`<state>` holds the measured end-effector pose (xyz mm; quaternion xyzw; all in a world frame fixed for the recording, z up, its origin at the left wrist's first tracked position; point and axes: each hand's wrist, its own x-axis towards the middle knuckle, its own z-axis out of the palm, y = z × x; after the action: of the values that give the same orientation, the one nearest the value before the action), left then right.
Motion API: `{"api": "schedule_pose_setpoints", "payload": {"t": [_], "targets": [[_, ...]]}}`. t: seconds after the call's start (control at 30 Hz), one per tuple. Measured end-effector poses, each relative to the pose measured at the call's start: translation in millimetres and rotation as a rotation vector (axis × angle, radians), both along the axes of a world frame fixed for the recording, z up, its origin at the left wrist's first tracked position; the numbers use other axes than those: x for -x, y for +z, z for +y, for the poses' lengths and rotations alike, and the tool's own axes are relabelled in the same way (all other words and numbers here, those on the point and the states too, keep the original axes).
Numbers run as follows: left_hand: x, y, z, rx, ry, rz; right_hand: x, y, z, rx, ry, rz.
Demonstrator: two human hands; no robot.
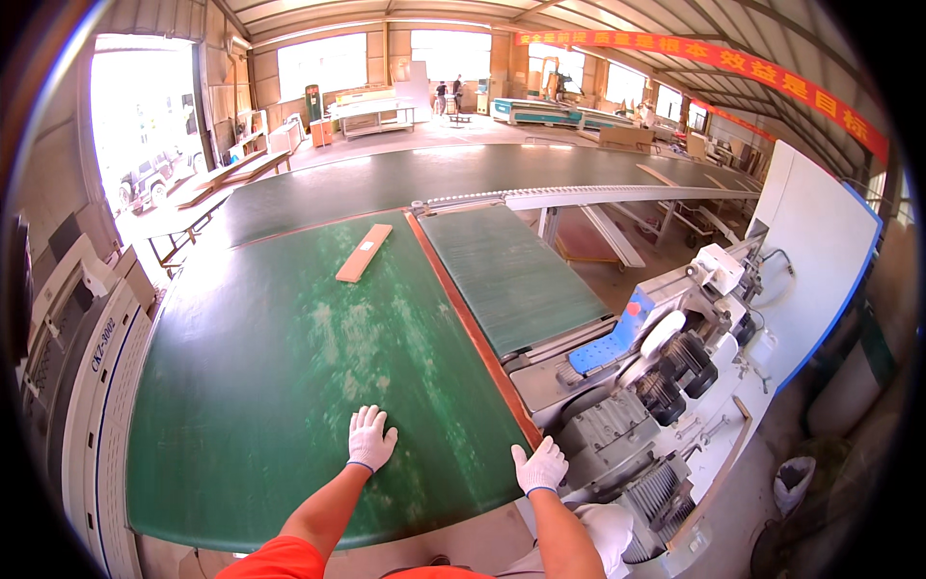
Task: The person sands the edges and surfaces of several small wooden panels using a piece of sandpaper held in their hand, then feeds a larger wooden panel into a machine for processing.
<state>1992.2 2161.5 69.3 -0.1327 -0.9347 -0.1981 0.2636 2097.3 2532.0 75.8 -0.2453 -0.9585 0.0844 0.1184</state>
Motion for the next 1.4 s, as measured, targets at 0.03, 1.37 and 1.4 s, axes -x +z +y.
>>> {"api": "schedule_pose_setpoints", "payload": {"t": [0.03,1.37,1.4], "targets": [[-0.2,0.0,0.3,-0.003,0.001,-0.001,-0.1,-0.8,0.4,-0.003,-0.003,0.002],[-2.8,3.4,10.8,0.006,-0.018,-0.036,0.1,-6.8,4.4,-0.045,0.015,0.065],[-2.7,2.1,10.4,0.005,-0.016,-0.033,0.2,-7.0,4.0,-0.044,0.018,0.066]]}}
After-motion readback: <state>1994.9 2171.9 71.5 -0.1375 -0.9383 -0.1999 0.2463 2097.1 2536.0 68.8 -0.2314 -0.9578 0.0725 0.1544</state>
